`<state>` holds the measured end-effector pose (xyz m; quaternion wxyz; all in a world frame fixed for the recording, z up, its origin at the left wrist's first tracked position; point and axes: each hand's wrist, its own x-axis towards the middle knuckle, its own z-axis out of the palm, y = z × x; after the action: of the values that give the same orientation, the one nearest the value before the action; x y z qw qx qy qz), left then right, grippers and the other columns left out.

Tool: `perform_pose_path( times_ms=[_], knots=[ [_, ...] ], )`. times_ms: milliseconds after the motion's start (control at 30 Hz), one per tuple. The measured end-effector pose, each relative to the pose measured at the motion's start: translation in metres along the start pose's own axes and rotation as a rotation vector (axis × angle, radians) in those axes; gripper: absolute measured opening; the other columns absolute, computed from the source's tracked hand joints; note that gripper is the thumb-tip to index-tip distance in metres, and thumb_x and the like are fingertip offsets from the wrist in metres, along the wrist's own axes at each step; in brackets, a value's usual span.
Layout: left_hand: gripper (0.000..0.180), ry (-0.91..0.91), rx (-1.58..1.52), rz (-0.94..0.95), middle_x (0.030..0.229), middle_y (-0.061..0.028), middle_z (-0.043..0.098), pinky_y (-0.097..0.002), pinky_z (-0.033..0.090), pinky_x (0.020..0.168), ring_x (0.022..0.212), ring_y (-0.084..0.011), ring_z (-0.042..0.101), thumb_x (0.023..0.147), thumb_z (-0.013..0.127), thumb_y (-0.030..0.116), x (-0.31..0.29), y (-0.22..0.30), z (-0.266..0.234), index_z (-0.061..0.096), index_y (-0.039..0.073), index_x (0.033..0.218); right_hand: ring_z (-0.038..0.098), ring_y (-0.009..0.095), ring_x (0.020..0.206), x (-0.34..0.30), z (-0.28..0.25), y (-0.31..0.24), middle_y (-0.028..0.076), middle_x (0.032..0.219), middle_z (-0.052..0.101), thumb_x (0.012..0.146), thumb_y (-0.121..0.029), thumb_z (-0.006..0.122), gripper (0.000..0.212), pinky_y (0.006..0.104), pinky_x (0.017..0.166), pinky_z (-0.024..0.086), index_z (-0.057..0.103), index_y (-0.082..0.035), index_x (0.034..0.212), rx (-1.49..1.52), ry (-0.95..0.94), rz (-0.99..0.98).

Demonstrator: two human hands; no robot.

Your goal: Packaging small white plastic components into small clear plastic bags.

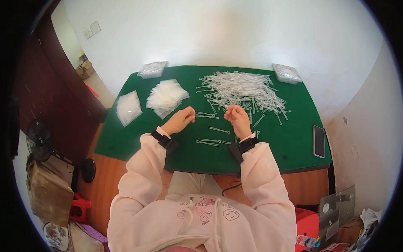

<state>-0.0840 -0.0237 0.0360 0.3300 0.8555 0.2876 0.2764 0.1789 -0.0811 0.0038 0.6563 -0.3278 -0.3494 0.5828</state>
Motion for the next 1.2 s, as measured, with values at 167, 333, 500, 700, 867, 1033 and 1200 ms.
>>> perform_pose_path(
  times_ms=[167,333,500,700,867,1033,1200],
  knots=[
    [0.012,0.091,-0.436,-0.063,0.078,-0.0009,0.056,-0.0254,0.040,0.061,0.068,-0.0106,0.049,0.088,0.051,0.015,0.011,0.005,0.015,0.056,0.004,0.092,0.054,0.013,0.070,0.000,0.001,0.001,0.004,0.078,0.057,0.088,-0.007,0.045,0.013,0.0255,0.067,0.045,0.055,-0.003,0.096,-0.078,0.006,-0.104],
    [0.015,0.055,-0.377,-0.057,0.078,0.0013,0.055,-0.0216,0.039,0.063,0.070,-0.0067,0.048,0.090,0.049,0.016,0.014,-0.016,0.031,0.056,0.003,0.092,0.050,0.009,0.063,0.000,0.003,0.007,0.001,0.072,0.055,0.084,-0.007,0.051,0.011,0.0208,0.059,0.042,0.056,-0.003,0.093,-0.401,-0.017,-0.070],
    [0.016,0.134,-0.474,-0.078,0.078,0.0000,0.053,-0.0193,0.040,0.066,0.070,-0.0079,0.051,0.091,0.048,0.016,0.014,-0.025,0.038,0.056,0.003,0.092,0.047,0.007,0.059,0.000,0.006,0.008,-0.001,0.068,0.052,0.085,-0.009,0.054,0.011,0.0200,0.054,0.039,0.057,-0.002,0.093,-0.457,0.001,-0.058],
    [0.017,0.128,-0.811,-0.231,0.078,-0.0012,0.053,-0.0186,0.041,0.067,0.072,-0.0096,0.053,0.092,0.046,0.017,0.013,-0.020,0.038,0.055,0.003,0.093,0.043,0.005,0.054,0.002,0.001,0.005,-0.003,0.063,0.049,0.085,-0.015,0.057,0.012,0.0187,0.049,0.036,0.058,-0.003,0.086,-0.373,-0.025,-0.081],
    [0.018,0.105,-0.787,-0.253,0.074,0.0003,0.051,-0.0199,0.041,0.065,0.068,-0.0087,0.050,0.092,0.047,0.019,0.010,-0.017,0.038,0.055,0.003,0.094,0.041,0.003,0.050,-0.003,0.005,0.009,-0.005,0.060,0.047,0.087,-0.016,0.055,0.014,0.0181,0.047,0.033,0.058,-0.003,0.082,-0.458,0.004,-0.101],
    [0.020,0.064,-0.563,-0.311,0.070,0.0033,0.048,-0.0218,0.042,0.061,0.064,-0.0074,0.047,0.092,0.049,0.020,0.011,-0.011,0.031,0.056,0.001,0.089,0.041,0.005,0.049,-0.003,0.003,0.002,-0.002,0.059,0.048,0.084,-0.016,0.059,0.013,0.0199,0.047,0.033,0.058,-0.004,0.079,-0.466,0.016,-0.039],
    [0.015,0.000,-0.288,-0.012,0.068,0.0018,0.050,-0.0258,0.043,0.060,0.065,-0.0123,0.052,0.086,0.056,0.017,0.001,0.008,0.037,0.059,0.002,0.084,0.051,0.015,0.054,-0.014,0.015,-0.015,0.004,0.061,0.053,0.075,-0.014,0.066,0.012,0.0273,0.051,0.040,0.059,-0.004,0.076,-1.206,-0.107,-0.390]
  ],
)
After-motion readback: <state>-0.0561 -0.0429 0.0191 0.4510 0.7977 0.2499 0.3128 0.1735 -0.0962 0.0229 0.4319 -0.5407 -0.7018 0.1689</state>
